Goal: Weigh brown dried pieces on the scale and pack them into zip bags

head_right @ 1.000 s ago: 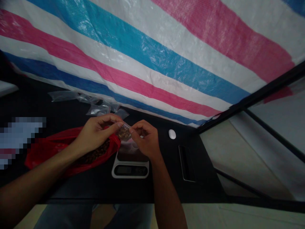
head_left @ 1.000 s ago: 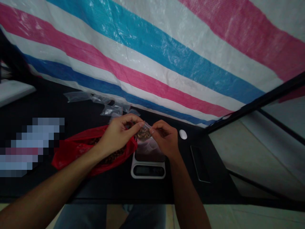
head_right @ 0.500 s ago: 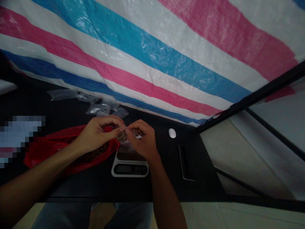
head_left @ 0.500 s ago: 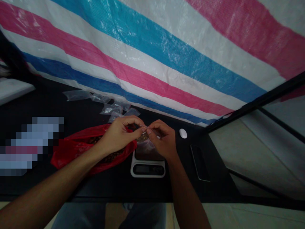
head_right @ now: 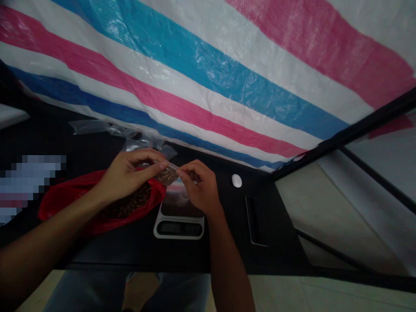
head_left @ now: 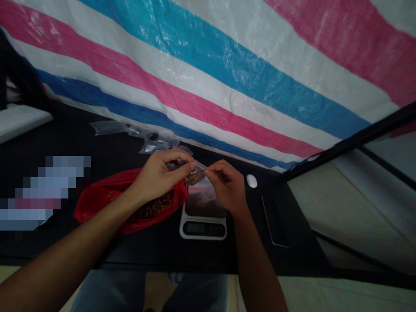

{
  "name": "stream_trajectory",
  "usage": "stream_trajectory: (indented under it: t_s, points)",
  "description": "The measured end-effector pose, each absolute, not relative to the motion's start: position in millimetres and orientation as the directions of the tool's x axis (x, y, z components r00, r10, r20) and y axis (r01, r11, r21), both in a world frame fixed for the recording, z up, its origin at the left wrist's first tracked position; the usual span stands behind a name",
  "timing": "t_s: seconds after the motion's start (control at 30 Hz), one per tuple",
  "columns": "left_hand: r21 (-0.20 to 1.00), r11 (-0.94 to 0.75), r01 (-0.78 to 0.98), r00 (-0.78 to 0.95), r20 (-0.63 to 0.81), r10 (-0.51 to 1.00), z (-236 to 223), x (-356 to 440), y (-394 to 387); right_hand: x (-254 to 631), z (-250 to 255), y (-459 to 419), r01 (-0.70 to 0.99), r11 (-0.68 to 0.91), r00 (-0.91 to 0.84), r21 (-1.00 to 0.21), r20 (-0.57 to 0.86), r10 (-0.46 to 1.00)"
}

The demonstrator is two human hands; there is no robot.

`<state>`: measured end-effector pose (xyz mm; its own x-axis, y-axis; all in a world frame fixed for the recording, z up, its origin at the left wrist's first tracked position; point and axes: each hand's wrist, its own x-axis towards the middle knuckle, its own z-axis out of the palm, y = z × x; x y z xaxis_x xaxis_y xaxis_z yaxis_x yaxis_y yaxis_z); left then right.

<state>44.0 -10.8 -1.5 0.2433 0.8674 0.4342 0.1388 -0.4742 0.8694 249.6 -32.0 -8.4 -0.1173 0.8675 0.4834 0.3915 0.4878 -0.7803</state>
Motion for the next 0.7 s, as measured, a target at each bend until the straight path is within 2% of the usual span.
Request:
stream_trajectory:
  t_s: [0.1, 0.17, 0.27, 0.37, 0.5, 0.7]
  points:
    - [0.792, -0.556, 0.250, 0.325, 0.473, 0.819, -0.5, 32.0, -3.8, 261.3, -12.2, -23.5, 0.423, 0.464, -0.013, -0.778, 0.507, 0.862]
    - [0.727, -0.575, 0.376, 0.379, 0.446, 0.811, 0.5, 17.0, -3.1, 272.4, -16.3, -15.5, 0.462, 0.445, 0.146, -0.767, 0.561, 0.815]
    - [0.649, -0.514, 0.561, 0.510, 0.219, 0.832, 0.1, -7.2, -11.9, 286.2, -23.2, -5.2, 0.555, 0.411, 0.308, -0.723, 0.638, 0.706]
    - [0.567, -0.512, 0.645, 0.631, -0.016, 0.776, -5.6, -19.7, -25.5, 289.9, -30.8, -0.1, 0.570, 0.380, 0.269, -0.728, 0.602, 0.752]
    - [0.474, -0.565, 0.675, 0.657, -0.038, 0.753, -14.7, -14.9, -32.9, 286.3, -40.4, 2.2, 0.546, 0.392, 0.175, -0.740, 0.559, 0.810]
    - [0.361, -0.600, 0.715, 0.674, -0.123, 0.729, -6.7, 5.4, -30.9, 289.3, -50.8, 6.0, 0.547, 0.372, 0.149, -0.750, 0.525, 0.838]
